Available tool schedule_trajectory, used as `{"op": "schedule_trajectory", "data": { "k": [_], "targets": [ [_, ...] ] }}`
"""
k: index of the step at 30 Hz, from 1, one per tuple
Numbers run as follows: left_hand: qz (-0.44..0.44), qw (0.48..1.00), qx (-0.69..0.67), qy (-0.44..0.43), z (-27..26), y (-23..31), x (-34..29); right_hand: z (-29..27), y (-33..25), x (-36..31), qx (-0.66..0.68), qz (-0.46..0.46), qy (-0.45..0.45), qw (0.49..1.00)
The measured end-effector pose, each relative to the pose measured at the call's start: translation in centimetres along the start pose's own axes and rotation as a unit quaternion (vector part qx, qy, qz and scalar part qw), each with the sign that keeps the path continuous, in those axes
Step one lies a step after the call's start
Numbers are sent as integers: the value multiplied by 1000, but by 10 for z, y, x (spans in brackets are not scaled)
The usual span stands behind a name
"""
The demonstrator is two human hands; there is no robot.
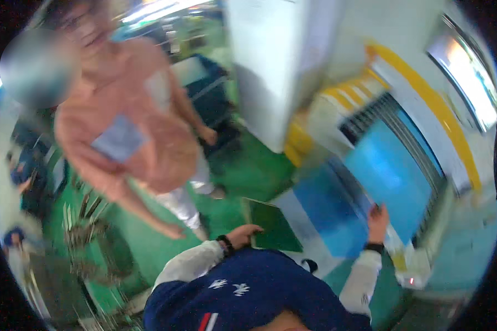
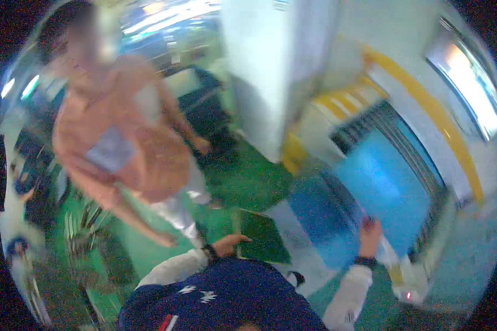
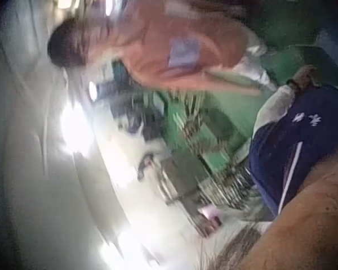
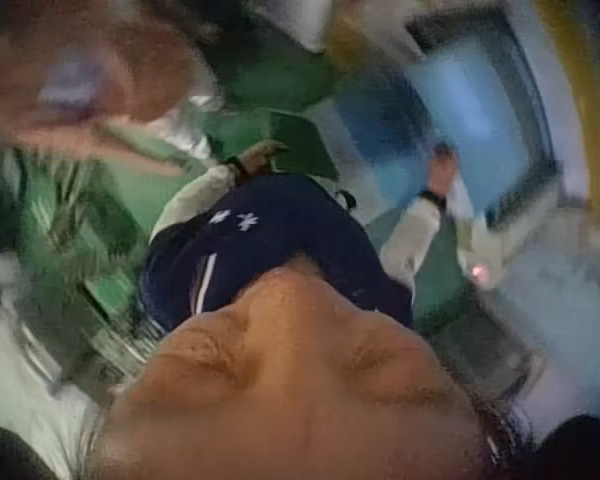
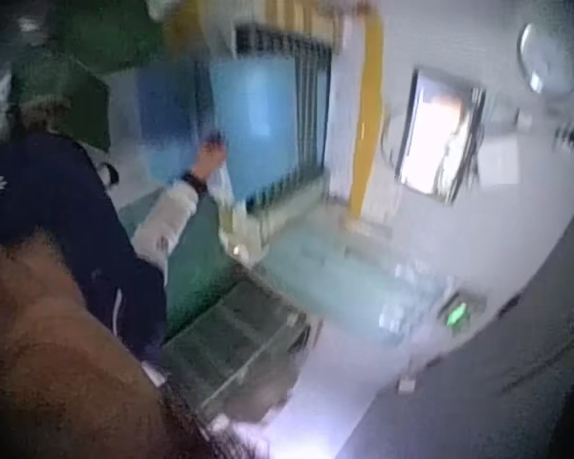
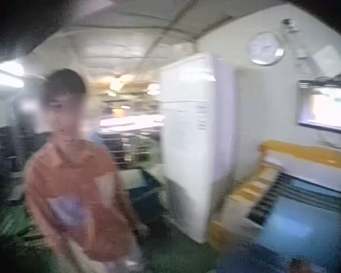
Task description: Insert metal plates into a processing machine and retrieve them.
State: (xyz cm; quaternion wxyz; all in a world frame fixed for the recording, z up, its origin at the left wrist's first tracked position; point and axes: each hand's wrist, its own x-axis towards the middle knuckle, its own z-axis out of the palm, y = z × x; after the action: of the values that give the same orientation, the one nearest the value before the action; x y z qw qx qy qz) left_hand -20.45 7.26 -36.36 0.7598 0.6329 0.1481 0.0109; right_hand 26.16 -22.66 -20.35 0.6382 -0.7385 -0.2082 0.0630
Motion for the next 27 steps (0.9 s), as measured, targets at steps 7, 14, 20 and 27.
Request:
{"op": "schedule_trajectory", "data": {
  "k": [7, 14, 20, 27],
  "targets": [
    [115, 960, 251, 40, 20, 66, -19, -34, 25, 29, 384, 315, 7, 868],
    [-20, 997, -61, 45, 32, 76, -25, -17, 12, 39, 355, 300, 45, 884],
    [87, 969, 229, 23, 20, 79, -24, -17, 10, 51, 345, 300, 54, 888],
    [101, 971, 205, 77, 29, 80, -22, -15, 5, 56, 332, 284, 40, 899]
  ]
}}
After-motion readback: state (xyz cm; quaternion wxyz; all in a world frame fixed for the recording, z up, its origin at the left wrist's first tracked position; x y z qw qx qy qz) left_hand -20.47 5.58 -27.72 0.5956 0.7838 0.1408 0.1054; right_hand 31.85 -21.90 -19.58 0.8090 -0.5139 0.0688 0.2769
